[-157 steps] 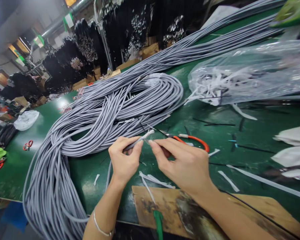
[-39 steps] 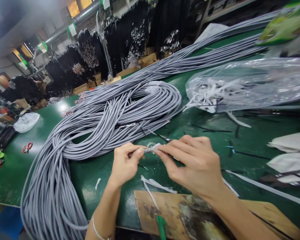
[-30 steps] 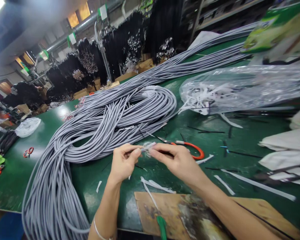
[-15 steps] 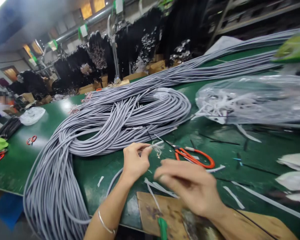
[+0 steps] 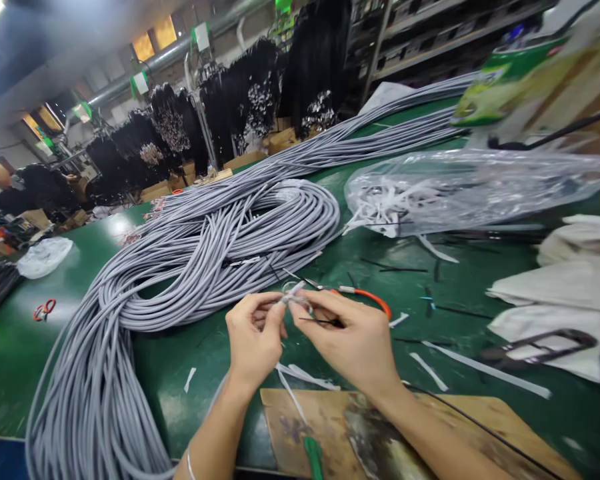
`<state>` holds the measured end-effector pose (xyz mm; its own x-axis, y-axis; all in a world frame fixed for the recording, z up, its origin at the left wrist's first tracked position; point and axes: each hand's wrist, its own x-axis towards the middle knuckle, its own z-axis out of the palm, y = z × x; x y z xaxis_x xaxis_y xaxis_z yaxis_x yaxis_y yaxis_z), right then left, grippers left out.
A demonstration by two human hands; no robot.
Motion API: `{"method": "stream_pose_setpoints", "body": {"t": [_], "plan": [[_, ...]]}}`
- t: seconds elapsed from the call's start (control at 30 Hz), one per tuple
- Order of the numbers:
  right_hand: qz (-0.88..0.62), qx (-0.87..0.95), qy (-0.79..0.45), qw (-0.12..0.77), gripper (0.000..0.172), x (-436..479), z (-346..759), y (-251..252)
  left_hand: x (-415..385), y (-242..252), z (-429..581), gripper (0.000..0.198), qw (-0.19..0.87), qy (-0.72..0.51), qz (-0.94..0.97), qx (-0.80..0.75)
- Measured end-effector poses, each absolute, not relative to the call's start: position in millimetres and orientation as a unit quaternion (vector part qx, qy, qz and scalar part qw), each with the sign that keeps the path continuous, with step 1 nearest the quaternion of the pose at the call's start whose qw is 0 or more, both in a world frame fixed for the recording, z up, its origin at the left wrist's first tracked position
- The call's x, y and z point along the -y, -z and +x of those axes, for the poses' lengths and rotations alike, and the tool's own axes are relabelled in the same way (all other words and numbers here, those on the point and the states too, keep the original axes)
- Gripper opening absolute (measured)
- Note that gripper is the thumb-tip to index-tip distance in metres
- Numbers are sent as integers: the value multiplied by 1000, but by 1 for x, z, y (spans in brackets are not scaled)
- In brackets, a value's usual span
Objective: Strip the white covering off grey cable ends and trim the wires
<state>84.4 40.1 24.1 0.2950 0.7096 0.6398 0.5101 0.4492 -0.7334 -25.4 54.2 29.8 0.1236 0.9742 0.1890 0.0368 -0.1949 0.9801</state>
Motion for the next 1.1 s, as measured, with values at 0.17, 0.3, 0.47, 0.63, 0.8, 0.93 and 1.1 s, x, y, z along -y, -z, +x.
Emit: {"method": "stream_pose_setpoints", "body": {"t": [0.17, 0.3, 0.47, 0.63, 0.8, 0.93, 1.1], "plan": [[-527, 565, -98, 627, 15, -42, 86, -22, -53, -28, -27, 14, 380, -494, 640, -448], [-510, 529, -208, 645, 11, -44, 85, -23, -55, -28, -26, 22, 458, -497, 593, -437], [-454, 449, -427, 640, 16, -48, 87, -26, -57, -32, -26, 50, 661, -440, 483, -369], [-435, 412, -513, 614, 20, -49, 89, -28, -58, -35, -29, 47, 731, -401, 435, -341], [-432, 442, -459, 638, 13, -51, 90, -26, -56, -34, -28, 47, 664, -420, 499, -367], [-443, 459, -410, 652, 12, -49, 92, -27, -54, -33, -25, 34, 561, -472, 559, -388], [-414, 509, -289, 697, 9, -42, 96, -33, -53, -31, -23, 12, 497, -499, 592, -391]]}}
